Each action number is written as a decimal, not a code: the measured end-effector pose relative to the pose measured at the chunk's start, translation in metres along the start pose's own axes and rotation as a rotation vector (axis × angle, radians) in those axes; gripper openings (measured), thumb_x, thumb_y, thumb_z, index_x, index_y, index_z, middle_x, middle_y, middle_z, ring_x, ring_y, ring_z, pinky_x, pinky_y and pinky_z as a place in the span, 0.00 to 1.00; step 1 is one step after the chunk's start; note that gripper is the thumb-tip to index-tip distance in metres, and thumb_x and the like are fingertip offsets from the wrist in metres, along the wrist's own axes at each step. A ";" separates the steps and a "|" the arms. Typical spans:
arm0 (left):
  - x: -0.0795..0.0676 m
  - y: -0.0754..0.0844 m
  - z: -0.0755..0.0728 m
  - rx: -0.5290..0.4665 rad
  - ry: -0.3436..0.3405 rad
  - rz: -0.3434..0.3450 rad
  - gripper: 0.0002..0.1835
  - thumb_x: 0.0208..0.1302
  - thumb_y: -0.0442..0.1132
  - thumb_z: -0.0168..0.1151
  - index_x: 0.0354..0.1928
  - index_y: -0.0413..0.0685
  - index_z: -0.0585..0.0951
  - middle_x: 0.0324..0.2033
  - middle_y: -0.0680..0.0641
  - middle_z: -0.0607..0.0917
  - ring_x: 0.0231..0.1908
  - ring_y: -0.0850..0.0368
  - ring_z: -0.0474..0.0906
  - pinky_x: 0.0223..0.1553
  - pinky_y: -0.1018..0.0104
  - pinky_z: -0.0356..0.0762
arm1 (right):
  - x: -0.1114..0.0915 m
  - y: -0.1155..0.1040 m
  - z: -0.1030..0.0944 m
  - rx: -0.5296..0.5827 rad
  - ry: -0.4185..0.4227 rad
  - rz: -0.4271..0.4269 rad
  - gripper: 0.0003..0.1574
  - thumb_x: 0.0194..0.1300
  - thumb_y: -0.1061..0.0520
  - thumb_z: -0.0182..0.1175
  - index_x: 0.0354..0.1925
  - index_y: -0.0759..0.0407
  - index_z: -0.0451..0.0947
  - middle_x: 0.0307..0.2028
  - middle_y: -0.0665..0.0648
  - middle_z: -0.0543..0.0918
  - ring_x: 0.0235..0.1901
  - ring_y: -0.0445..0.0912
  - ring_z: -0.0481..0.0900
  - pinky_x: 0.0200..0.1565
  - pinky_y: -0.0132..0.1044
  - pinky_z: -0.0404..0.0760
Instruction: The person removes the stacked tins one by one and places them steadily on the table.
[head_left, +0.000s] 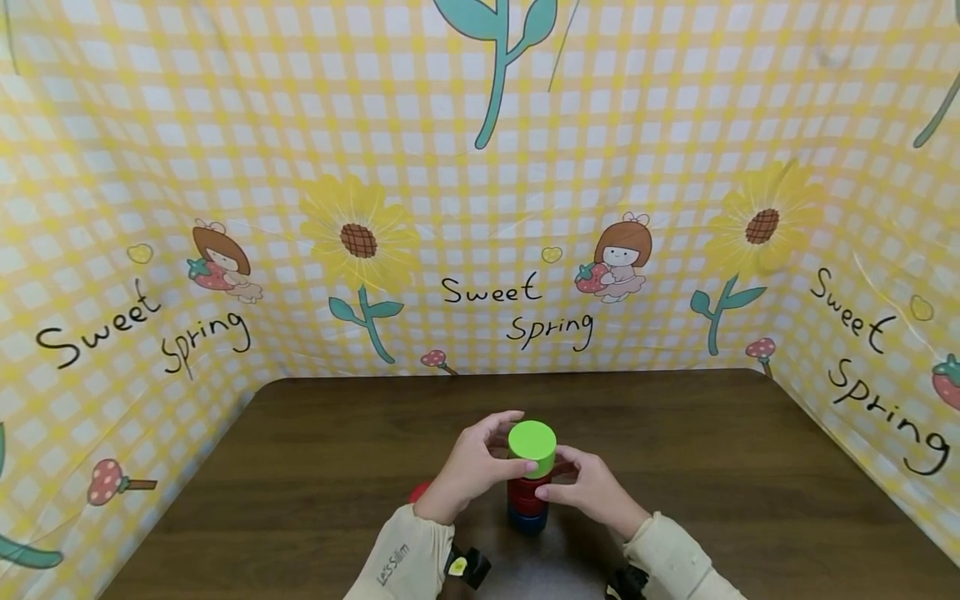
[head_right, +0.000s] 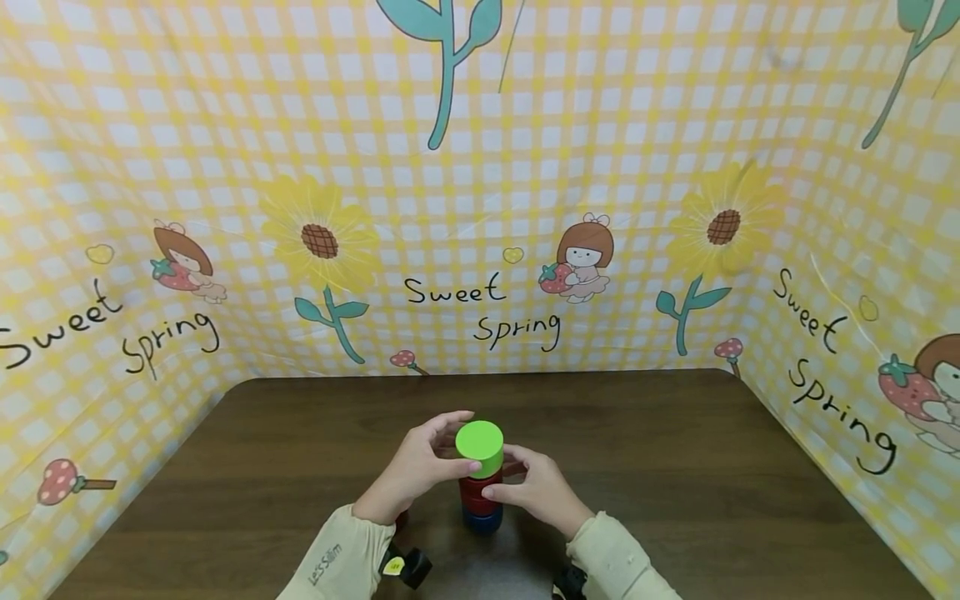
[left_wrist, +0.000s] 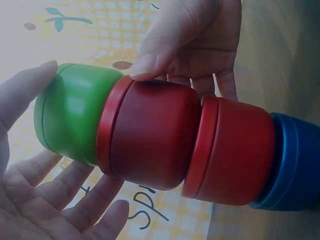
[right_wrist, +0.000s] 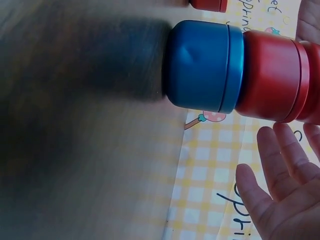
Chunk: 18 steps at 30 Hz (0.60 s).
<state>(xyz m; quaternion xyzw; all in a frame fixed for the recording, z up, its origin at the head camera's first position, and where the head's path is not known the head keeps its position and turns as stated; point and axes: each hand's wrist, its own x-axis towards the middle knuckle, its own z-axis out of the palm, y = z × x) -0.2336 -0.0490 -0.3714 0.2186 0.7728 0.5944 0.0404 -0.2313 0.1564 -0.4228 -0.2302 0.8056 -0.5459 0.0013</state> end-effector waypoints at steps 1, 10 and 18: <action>0.000 0.000 0.000 0.002 0.000 -0.002 0.32 0.54 0.37 0.72 0.61 0.38 0.73 0.49 0.41 0.80 0.44 0.50 0.77 0.44 0.56 0.79 | 0.000 -0.001 0.000 0.006 -0.004 0.004 0.32 0.59 0.54 0.69 0.54 0.74 0.73 0.45 0.64 0.82 0.43 0.54 0.80 0.46 0.41 0.79; -0.001 0.001 -0.001 0.002 -0.010 -0.024 0.33 0.54 0.37 0.72 0.62 0.36 0.72 0.46 0.44 0.81 0.43 0.52 0.77 0.44 0.58 0.78 | 0.000 -0.002 0.000 0.001 -0.007 0.012 0.32 0.59 0.54 0.69 0.54 0.74 0.73 0.45 0.64 0.82 0.43 0.54 0.80 0.45 0.43 0.79; 0.000 0.000 -0.001 0.019 -0.017 -0.029 0.30 0.54 0.38 0.72 0.59 0.36 0.74 0.45 0.45 0.82 0.42 0.53 0.77 0.42 0.58 0.78 | 0.001 -0.001 0.000 -0.008 -0.014 -0.001 0.31 0.59 0.56 0.68 0.54 0.74 0.73 0.45 0.64 0.82 0.43 0.55 0.80 0.46 0.47 0.79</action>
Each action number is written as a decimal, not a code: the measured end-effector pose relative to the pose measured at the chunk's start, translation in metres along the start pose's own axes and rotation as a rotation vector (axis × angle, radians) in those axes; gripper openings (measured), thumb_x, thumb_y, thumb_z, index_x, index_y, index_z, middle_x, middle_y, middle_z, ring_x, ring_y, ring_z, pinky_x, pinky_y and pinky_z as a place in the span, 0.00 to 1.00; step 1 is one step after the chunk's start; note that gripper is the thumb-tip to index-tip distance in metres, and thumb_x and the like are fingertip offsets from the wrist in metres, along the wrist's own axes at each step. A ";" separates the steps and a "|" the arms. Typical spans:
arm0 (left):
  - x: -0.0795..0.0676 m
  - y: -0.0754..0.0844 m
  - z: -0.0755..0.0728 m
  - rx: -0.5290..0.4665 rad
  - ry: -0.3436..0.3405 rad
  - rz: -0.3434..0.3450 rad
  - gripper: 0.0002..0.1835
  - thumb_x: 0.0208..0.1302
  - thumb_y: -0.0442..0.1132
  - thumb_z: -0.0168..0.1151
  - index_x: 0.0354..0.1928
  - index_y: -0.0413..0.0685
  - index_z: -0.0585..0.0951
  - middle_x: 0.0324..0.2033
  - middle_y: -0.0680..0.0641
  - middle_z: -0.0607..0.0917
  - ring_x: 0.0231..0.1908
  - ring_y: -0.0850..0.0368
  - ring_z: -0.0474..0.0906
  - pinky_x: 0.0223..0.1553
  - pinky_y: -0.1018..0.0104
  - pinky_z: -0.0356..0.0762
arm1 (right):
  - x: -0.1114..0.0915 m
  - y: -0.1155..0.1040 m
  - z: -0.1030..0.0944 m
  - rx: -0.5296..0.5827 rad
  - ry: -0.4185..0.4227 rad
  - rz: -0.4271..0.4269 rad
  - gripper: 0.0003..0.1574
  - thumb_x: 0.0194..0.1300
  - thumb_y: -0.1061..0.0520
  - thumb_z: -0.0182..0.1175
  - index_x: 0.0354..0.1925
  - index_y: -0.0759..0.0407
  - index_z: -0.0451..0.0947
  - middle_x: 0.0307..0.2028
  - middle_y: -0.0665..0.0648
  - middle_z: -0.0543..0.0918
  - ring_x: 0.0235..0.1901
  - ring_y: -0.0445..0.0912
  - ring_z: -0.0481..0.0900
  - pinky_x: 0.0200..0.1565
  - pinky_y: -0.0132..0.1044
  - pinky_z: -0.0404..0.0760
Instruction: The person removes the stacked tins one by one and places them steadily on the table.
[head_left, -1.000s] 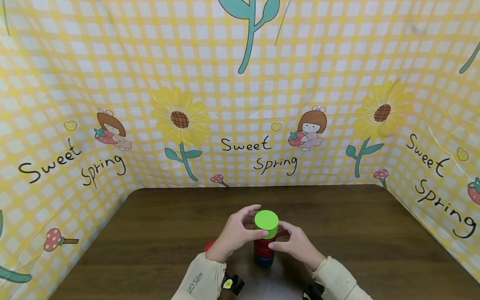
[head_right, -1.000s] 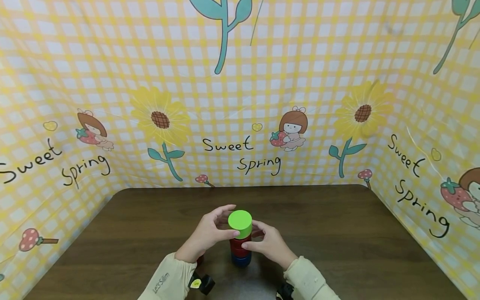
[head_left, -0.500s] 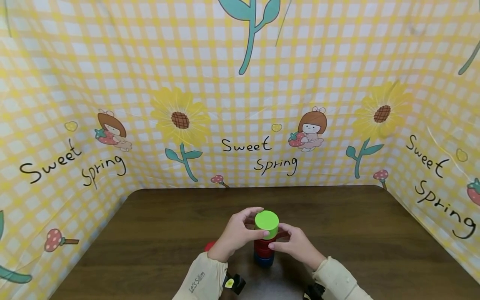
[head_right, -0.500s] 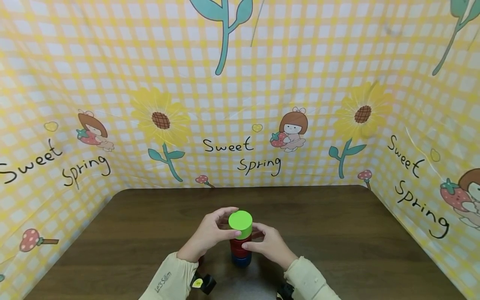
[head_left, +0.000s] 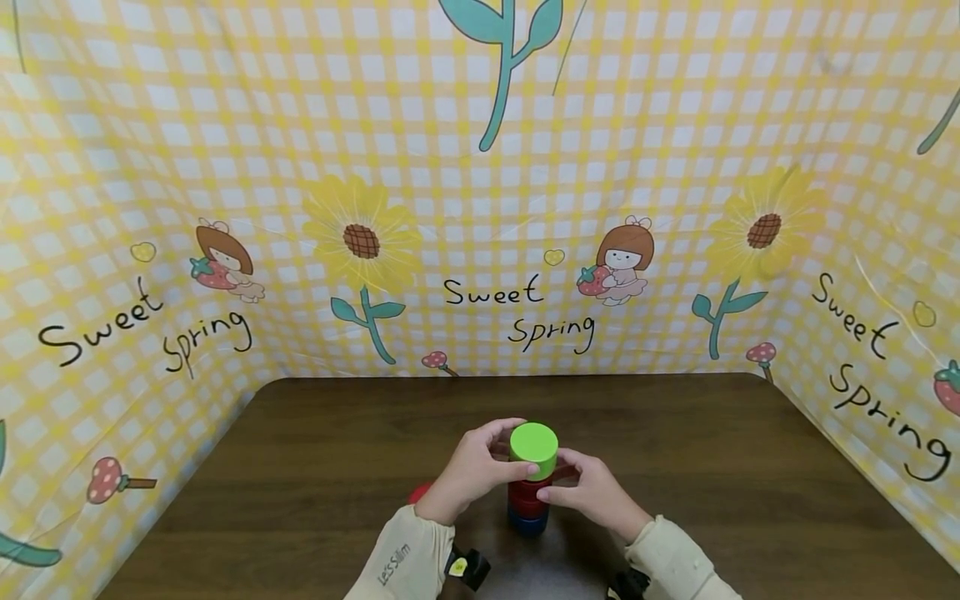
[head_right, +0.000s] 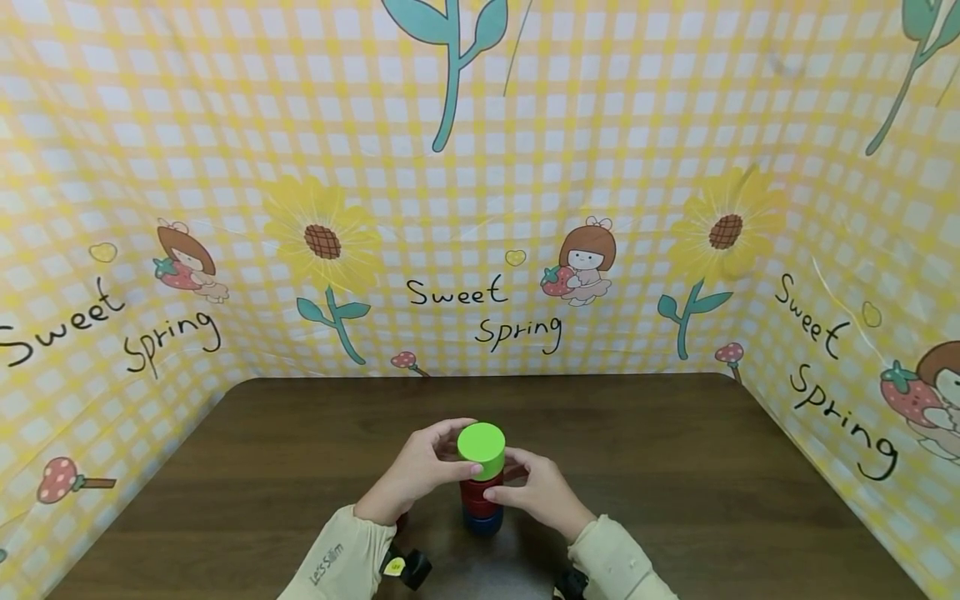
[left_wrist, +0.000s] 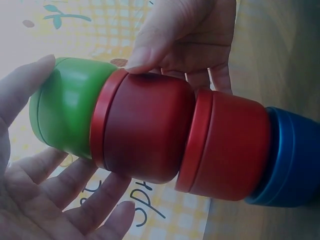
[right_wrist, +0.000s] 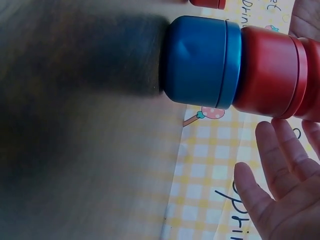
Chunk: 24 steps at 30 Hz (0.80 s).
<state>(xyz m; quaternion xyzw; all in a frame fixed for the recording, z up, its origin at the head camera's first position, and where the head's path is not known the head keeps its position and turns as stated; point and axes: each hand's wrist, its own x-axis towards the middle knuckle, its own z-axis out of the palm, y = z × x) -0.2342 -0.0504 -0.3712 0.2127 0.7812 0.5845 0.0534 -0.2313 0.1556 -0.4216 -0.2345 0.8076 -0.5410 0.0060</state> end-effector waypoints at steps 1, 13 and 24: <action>0.000 0.000 0.000 0.001 -0.001 0.002 0.30 0.54 0.38 0.72 0.59 0.36 0.74 0.45 0.45 0.82 0.42 0.53 0.77 0.42 0.58 0.78 | 0.000 0.000 0.000 -0.001 -0.001 -0.002 0.31 0.59 0.56 0.68 0.54 0.74 0.73 0.45 0.64 0.82 0.43 0.54 0.80 0.46 0.46 0.79; 0.000 -0.003 -0.003 0.020 0.000 0.015 0.30 0.53 0.39 0.73 0.57 0.36 0.75 0.44 0.45 0.82 0.42 0.52 0.77 0.42 0.59 0.78 | 0.000 -0.001 0.000 0.000 -0.012 0.005 0.30 0.59 0.56 0.68 0.54 0.73 0.73 0.45 0.64 0.82 0.42 0.54 0.80 0.44 0.40 0.79; 0.001 -0.004 -0.004 0.019 0.005 0.024 0.28 0.53 0.38 0.73 0.56 0.36 0.76 0.43 0.45 0.82 0.40 0.53 0.77 0.41 0.59 0.78 | 0.000 0.002 -0.002 -0.025 -0.013 -0.004 0.32 0.59 0.55 0.68 0.55 0.75 0.72 0.46 0.66 0.81 0.43 0.56 0.80 0.44 0.44 0.80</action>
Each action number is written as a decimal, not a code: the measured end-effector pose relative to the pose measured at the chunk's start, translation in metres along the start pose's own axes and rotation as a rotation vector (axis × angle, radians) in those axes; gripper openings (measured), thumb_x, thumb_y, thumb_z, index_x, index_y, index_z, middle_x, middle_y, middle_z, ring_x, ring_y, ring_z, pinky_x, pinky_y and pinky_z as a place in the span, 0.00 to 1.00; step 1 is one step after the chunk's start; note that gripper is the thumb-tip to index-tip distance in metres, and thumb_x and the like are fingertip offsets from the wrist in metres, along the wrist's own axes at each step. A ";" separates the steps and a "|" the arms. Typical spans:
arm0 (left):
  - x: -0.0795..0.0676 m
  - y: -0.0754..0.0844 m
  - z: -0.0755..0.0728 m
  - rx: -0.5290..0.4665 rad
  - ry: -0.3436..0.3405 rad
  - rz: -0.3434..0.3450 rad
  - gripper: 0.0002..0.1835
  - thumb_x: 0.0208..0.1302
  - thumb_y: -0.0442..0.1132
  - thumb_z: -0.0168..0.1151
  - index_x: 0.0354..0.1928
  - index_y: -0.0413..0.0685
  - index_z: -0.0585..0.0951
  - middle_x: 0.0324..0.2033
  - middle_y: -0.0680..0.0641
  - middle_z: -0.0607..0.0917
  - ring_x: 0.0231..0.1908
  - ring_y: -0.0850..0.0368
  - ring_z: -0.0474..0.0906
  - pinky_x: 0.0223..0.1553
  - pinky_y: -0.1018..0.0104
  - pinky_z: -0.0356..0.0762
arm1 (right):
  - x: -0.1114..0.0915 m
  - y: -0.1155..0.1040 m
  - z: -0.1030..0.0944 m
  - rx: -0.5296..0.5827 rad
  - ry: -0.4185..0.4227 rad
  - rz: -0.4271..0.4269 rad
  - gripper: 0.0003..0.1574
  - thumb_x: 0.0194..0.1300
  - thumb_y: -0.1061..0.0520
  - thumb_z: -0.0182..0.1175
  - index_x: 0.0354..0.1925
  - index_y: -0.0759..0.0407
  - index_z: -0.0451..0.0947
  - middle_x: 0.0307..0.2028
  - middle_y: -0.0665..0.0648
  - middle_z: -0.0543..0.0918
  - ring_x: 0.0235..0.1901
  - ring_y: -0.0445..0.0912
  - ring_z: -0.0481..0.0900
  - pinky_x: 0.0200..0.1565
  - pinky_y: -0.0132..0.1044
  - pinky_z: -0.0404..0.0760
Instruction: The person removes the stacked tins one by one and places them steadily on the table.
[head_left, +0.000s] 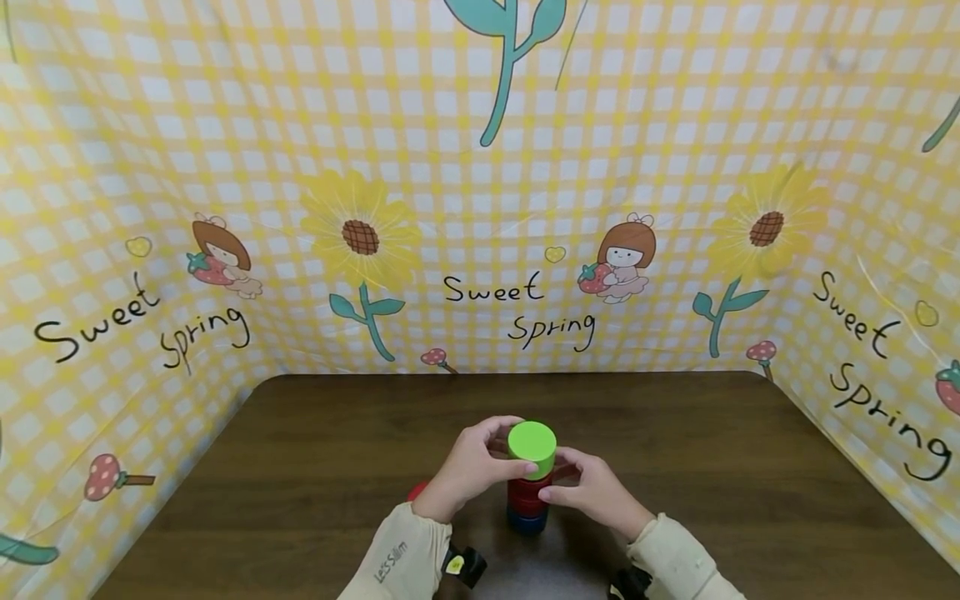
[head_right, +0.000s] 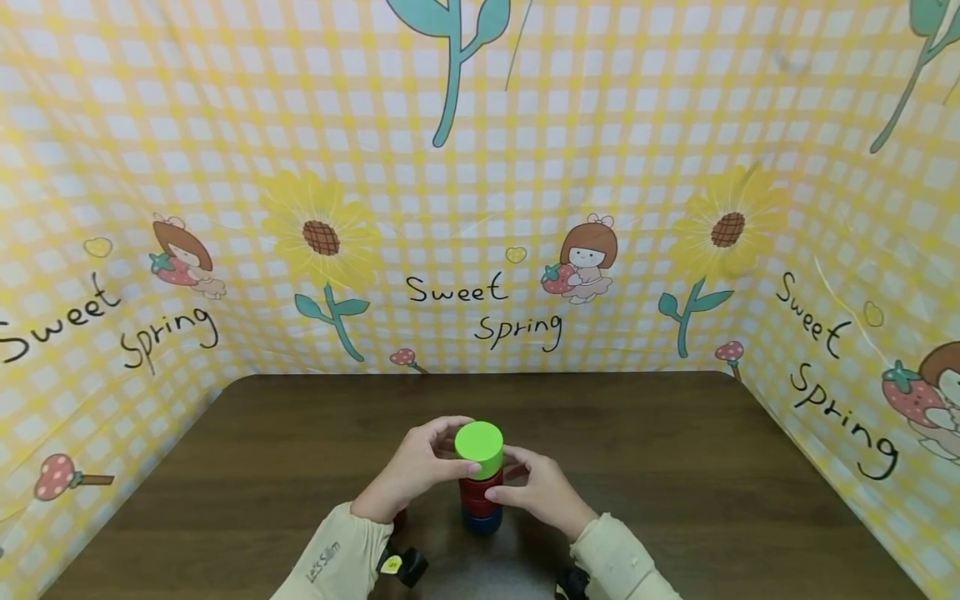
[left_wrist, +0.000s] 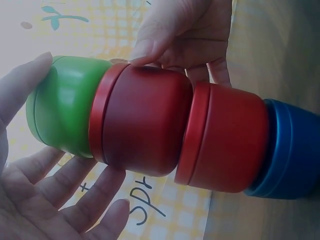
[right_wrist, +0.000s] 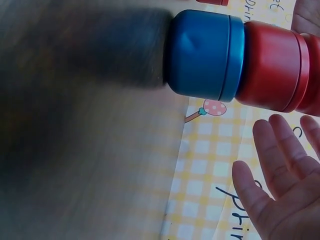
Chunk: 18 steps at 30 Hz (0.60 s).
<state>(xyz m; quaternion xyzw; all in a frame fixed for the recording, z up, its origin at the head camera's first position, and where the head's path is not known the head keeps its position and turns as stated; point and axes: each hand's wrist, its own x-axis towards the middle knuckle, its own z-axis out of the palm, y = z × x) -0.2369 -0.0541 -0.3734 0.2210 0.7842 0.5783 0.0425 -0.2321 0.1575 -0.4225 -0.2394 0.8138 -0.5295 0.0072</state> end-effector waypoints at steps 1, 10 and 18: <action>0.000 0.000 0.000 0.002 0.000 -0.001 0.29 0.53 0.38 0.73 0.56 0.36 0.76 0.43 0.45 0.82 0.40 0.53 0.77 0.41 0.59 0.78 | 0.000 0.000 0.000 -0.003 -0.001 -0.002 0.33 0.59 0.55 0.68 0.55 0.75 0.72 0.46 0.67 0.81 0.43 0.56 0.80 0.44 0.45 0.80; -0.001 -0.001 -0.002 0.014 0.007 -0.010 0.29 0.53 0.39 0.73 0.56 0.36 0.76 0.44 0.45 0.82 0.41 0.52 0.77 0.42 0.58 0.78 | 0.003 -0.003 0.004 -0.019 -0.005 -0.010 0.32 0.59 0.54 0.68 0.54 0.74 0.73 0.45 0.65 0.81 0.43 0.56 0.80 0.46 0.46 0.80; -0.002 0.002 -0.002 0.015 0.015 0.005 0.29 0.53 0.38 0.73 0.56 0.36 0.76 0.45 0.44 0.82 0.41 0.53 0.77 0.41 0.60 0.78 | 0.002 -0.002 0.003 -0.041 0.017 -0.014 0.34 0.59 0.53 0.69 0.55 0.74 0.73 0.45 0.66 0.82 0.43 0.57 0.80 0.45 0.47 0.79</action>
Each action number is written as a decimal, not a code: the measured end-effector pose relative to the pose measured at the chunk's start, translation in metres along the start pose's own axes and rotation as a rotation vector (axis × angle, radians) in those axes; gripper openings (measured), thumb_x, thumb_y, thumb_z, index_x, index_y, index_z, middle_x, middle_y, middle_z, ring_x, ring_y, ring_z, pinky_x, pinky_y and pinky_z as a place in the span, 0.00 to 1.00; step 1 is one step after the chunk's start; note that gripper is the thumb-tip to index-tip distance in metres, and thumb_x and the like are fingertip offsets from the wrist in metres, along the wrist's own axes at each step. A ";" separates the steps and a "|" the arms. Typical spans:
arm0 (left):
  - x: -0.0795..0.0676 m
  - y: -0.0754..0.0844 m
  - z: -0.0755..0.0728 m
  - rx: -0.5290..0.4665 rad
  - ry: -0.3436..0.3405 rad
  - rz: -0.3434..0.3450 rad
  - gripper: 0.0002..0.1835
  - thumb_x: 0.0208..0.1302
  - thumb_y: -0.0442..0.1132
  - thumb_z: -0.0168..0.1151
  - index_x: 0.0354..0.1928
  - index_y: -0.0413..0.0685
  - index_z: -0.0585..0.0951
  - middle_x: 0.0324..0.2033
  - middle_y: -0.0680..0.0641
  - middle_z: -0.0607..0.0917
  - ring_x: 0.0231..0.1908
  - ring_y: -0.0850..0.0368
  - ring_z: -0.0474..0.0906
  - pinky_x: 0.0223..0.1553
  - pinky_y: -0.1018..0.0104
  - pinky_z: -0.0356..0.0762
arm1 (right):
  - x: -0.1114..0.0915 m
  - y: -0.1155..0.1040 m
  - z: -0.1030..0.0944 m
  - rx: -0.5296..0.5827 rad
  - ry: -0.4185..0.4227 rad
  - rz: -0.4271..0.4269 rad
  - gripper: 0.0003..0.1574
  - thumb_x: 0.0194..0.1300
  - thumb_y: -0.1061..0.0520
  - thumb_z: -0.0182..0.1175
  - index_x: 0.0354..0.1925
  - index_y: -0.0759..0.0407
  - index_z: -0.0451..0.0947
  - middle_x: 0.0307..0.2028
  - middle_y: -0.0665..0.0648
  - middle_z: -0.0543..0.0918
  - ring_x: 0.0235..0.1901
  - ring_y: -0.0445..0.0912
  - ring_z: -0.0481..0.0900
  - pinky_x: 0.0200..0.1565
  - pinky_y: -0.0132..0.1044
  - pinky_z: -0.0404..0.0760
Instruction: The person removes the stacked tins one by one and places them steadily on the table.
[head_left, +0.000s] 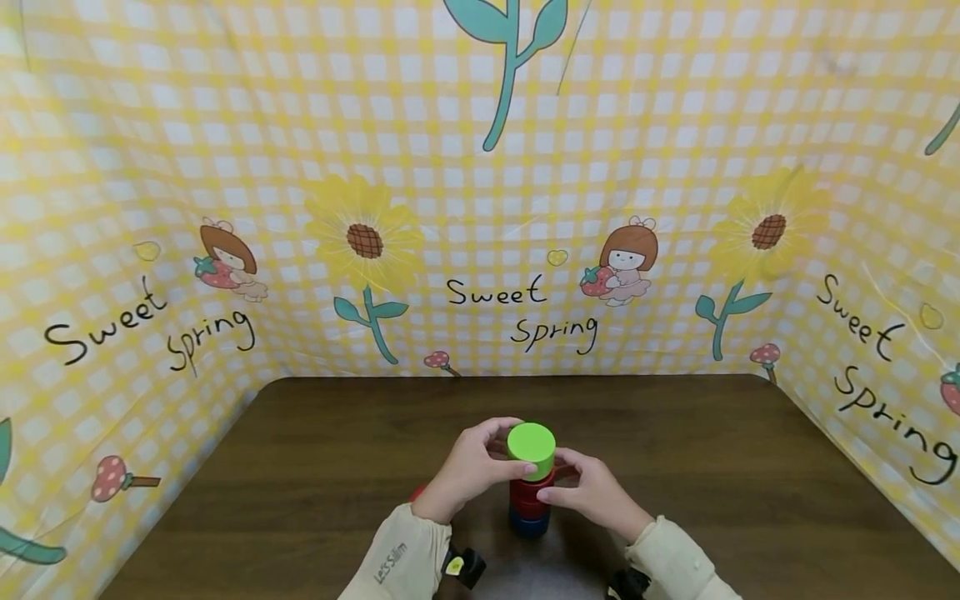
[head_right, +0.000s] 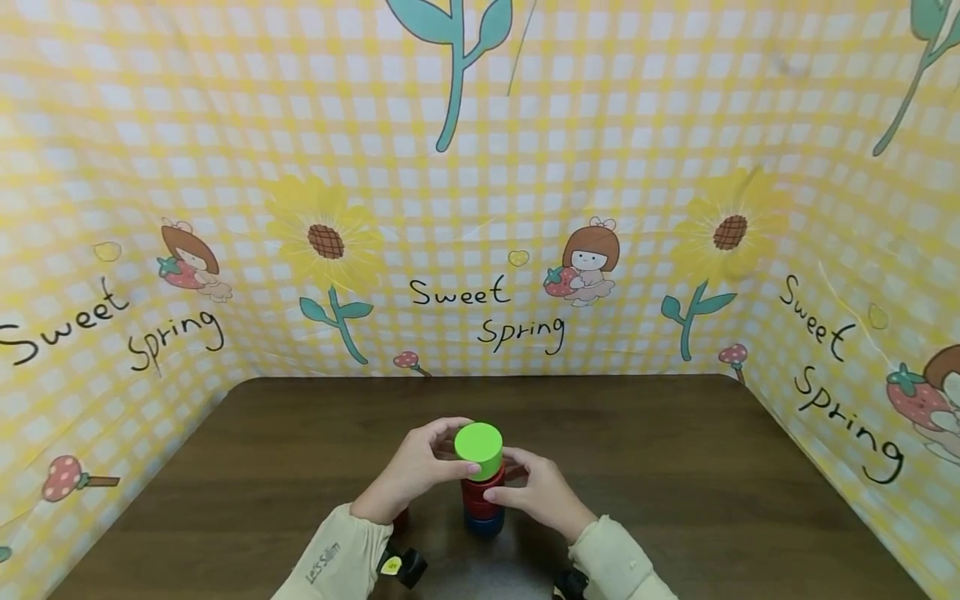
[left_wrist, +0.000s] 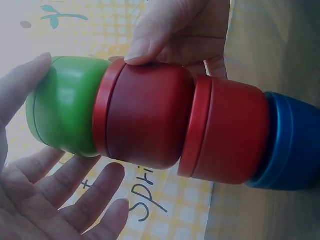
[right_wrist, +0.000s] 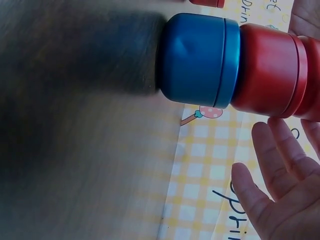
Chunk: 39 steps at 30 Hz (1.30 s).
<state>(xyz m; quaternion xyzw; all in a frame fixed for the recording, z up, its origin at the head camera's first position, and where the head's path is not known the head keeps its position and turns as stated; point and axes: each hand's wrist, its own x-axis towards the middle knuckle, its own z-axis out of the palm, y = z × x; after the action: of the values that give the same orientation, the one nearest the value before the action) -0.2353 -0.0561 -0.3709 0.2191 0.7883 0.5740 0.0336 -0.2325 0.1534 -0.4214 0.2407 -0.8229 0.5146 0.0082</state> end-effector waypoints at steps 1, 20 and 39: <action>0.000 0.000 0.000 0.000 -0.001 0.003 0.29 0.53 0.37 0.73 0.56 0.36 0.76 0.45 0.44 0.82 0.41 0.53 0.77 0.41 0.60 0.78 | -0.001 0.000 0.000 -0.003 0.004 -0.001 0.34 0.58 0.52 0.69 0.55 0.75 0.72 0.45 0.66 0.82 0.43 0.57 0.80 0.45 0.47 0.80; -0.007 -0.002 -0.012 0.048 0.043 0.011 0.29 0.51 0.38 0.75 0.55 0.35 0.76 0.45 0.43 0.82 0.41 0.53 0.79 0.43 0.61 0.79 | -0.003 -0.002 -0.001 0.021 -0.004 0.007 0.36 0.58 0.56 0.69 0.58 0.75 0.70 0.48 0.67 0.81 0.43 0.54 0.79 0.43 0.37 0.80; -0.016 0.002 -0.025 0.083 0.044 0.021 0.30 0.51 0.38 0.75 0.55 0.33 0.76 0.45 0.42 0.82 0.40 0.52 0.80 0.42 0.62 0.80 | -0.003 -0.002 -0.001 0.041 -0.014 0.021 0.36 0.59 0.55 0.68 0.59 0.75 0.69 0.49 0.65 0.80 0.45 0.54 0.79 0.44 0.35 0.78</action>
<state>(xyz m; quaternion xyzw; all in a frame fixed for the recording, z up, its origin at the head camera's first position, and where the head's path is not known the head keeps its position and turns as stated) -0.2279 -0.0845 -0.3635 0.2161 0.8097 0.5457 0.0010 -0.2299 0.1548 -0.4203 0.2356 -0.8146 0.5299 -0.0081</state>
